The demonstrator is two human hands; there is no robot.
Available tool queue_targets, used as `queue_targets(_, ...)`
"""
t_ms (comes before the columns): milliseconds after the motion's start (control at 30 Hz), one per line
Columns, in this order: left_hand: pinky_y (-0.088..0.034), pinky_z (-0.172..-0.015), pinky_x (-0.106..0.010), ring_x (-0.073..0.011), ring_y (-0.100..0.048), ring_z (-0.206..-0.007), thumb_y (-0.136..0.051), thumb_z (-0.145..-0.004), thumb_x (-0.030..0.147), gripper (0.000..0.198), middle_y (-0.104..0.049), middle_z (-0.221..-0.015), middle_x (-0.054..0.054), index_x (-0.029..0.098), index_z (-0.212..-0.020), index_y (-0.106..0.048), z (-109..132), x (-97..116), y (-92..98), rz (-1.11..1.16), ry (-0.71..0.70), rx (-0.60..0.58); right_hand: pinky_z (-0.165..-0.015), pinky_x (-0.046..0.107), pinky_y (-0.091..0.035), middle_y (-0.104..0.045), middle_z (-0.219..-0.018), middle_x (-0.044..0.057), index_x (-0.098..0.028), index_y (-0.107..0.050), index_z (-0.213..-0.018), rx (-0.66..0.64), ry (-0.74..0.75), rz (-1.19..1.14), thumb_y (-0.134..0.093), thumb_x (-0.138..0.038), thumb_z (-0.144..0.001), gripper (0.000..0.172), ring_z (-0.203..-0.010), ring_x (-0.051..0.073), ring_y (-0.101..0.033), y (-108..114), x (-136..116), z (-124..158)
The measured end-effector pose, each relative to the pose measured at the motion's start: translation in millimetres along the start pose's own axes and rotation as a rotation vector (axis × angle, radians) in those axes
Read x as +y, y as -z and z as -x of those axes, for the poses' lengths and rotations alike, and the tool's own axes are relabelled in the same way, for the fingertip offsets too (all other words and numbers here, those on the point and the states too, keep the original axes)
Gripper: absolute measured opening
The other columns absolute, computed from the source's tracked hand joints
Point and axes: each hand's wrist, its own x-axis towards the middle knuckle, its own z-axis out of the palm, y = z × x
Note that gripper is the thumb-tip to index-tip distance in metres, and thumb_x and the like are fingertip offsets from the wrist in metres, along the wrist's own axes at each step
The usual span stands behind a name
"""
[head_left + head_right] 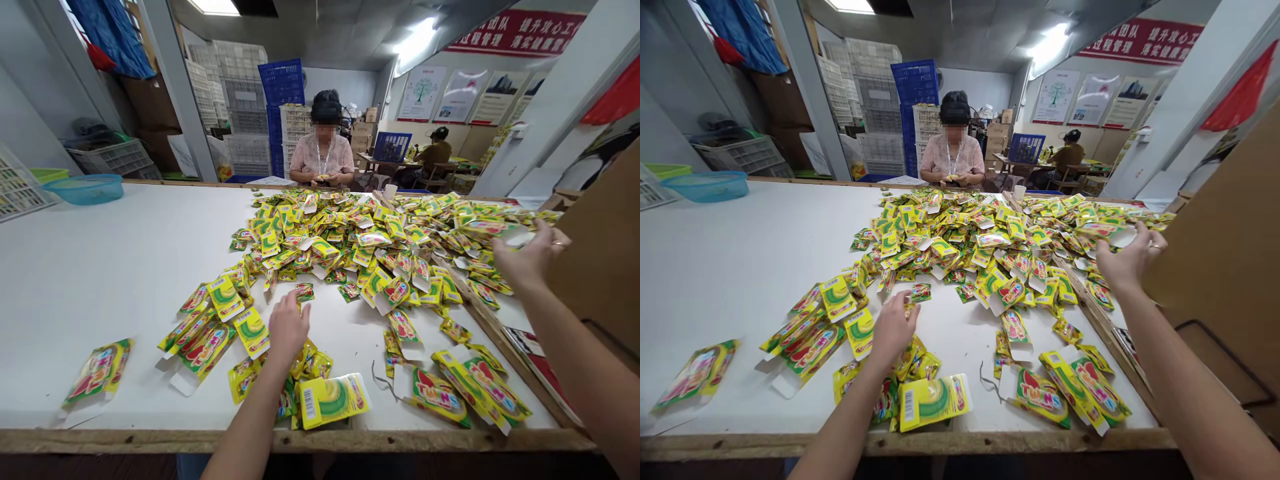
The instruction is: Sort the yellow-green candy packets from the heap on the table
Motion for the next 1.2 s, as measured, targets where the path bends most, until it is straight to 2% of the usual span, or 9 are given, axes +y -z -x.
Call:
queue_targets(67, -0.044, -0.084, -0.044, -0.0321, -0.056, -0.103, -0.048, -0.084, 0.029, 0.038, -0.06, -0.107, -0.019, 0.009, -0.116, -0.049, -8.5, -6.3, 5.1, -0.183, 0.135, -0.006, -0.076, 0.041, -0.04, -0.058, -0.105, 0.021, -0.01, -0.058, -0.11, -0.052, -0.007, -0.009, -0.062, -0.029, -0.075, 0.04, -0.095, 0.029, -0.053, -3.5, -15.0, 5.6)
queue_targets(233, -0.041, -0.087, -0.045, -0.0365, -0.05, -0.11, -0.05, -0.082, 0.037, 0.042, -0.054, -0.116, -0.022, 0.008, -0.113, -0.051, -18.6, -16.8, 2.1, -0.329, 0.289, -0.213, -0.086, 0.034, -0.041, -0.066, -0.101, 0.009, -0.018, -0.065, -0.104, -1.011, 0.467, -0.125, -0.046, -0.009, -0.08, 0.032, -0.098, 0.021, -0.057, -40.8, -121.4, 83.4)
queue_targets(333, -0.038, -0.091, -0.045, -0.0359, -0.05, -0.11, -0.053, -0.08, 0.038, 0.039, -0.054, -0.116, -0.021, 0.009, -0.107, -0.055, -20.5, -21.0, -2.2, -0.325, 0.272, -0.25, -0.09, 0.037, -0.038, -0.065, -0.11, 0.01, -0.02, -0.064, -0.108, -1.232, 0.551, -0.086, -0.049, 0.001, -0.071, 0.046, -0.107, 0.025, -0.053, -73.3, -166.0, 112.8)
queue_targets(467, -0.037, -0.091, -0.044, -0.0339, -0.051, -0.111, -0.058, -0.078, 0.034, 0.037, -0.054, -0.119, -0.018, 0.014, -0.108, -0.052, -21.9, -25.3, -3.7, -0.273, 0.272, -0.254, -0.094, 0.058, -0.024, -0.065, -0.108, 0.017, -0.017, -0.064, -0.107, -1.303, 0.5, 0.008, -0.048, 0.002, -0.069, 0.045, -0.117, 0.037, -0.043, -102.0, -181.6, 124.5)
queue_targets(600, -0.041, -0.084, -0.04, -0.0301, -0.057, -0.102, -0.061, -0.075, 0.024, 0.038, -0.062, -0.104, -0.015, 0.015, -0.109, -0.047, -24.0, -27.8, -6.9, -0.135, 0.252, -0.257, -0.097, 0.057, -0.019, -0.064, -0.102, 0.022, -0.01, -0.066, -0.093, -1.334, 0.457, -0.02, -0.051, 0.002, -0.067, 0.032, -0.108, 0.036, -0.051, -104.6, -181.8, 126.7)
queue_targets(800, -0.046, -0.072, -0.029, -0.0196, -0.063, -0.086, -0.057, -0.077, 0.023, 0.038, -0.063, -0.09, -0.006, 0.018, -0.112, -0.042, -20.4, -21.9, -9.5, 0.24, 0.148, -0.209, -0.081, 0.034, -0.041, -0.066, -0.088, 0.012, -0.012, -0.063, -0.081, -1.318, 0.256, -0.333, -0.06, -0.009, -0.068, 0.015, -0.085, 0.023, -0.059, -79.3, -182.7, 121.0)
queue_targets(967, -0.043, -0.052, -0.022, -0.0121, -0.056, -0.063, -0.057, -0.075, 0.047, 0.036, -0.058, -0.078, 0.0, 0.02, -0.096, -0.047, -6.2, -1.6, -11.8, 0.918, 0.146, -0.222, -0.063, 0.028, -0.048, -0.067, -0.078, 0.005, -0.015, -0.061, -0.084, -1.307, -0.049, -0.674, -0.051, -0.032, -0.081, 0.02, -0.071, 0.017, -0.062, -44.0, -186.6, 140.6)
queue_targets(1067, -0.045, -0.06, -0.024, -0.0126, -0.056, -0.068, -0.051, -0.08, 0.047, 0.03, -0.057, -0.08, 0.0, 0.021, -0.094, -0.045, 4.2, 9.4, -20.5, 0.891, 0.135, -0.157, -0.062, 0.029, -0.052, -0.068, -0.082, 0.006, -0.016, -0.058, -0.088, -1.301, -0.262, -0.84, -0.042, -0.043, -0.085, 0.032, -0.072, 0.015, -0.065, -24.1, -194.0, 164.1)
queue_targets(1200, -0.043, -0.079, -0.032, -0.0169, -0.056, -0.084, -0.045, -0.084, 0.043, 0.025, -0.057, -0.088, -0.003, 0.02, -0.093, -0.04, 20.3, 17.3, -34.5, 0.789, 0.07, -0.144, -0.064, 0.034, -0.055, -0.068, -0.08, 0.004, -0.019, -0.058, -0.085, -1.25, -0.876, -1.249, -0.057, -0.057, -0.072, 0.041, -0.073, 0.017, -0.065, -2.2, -205.4, 188.2)
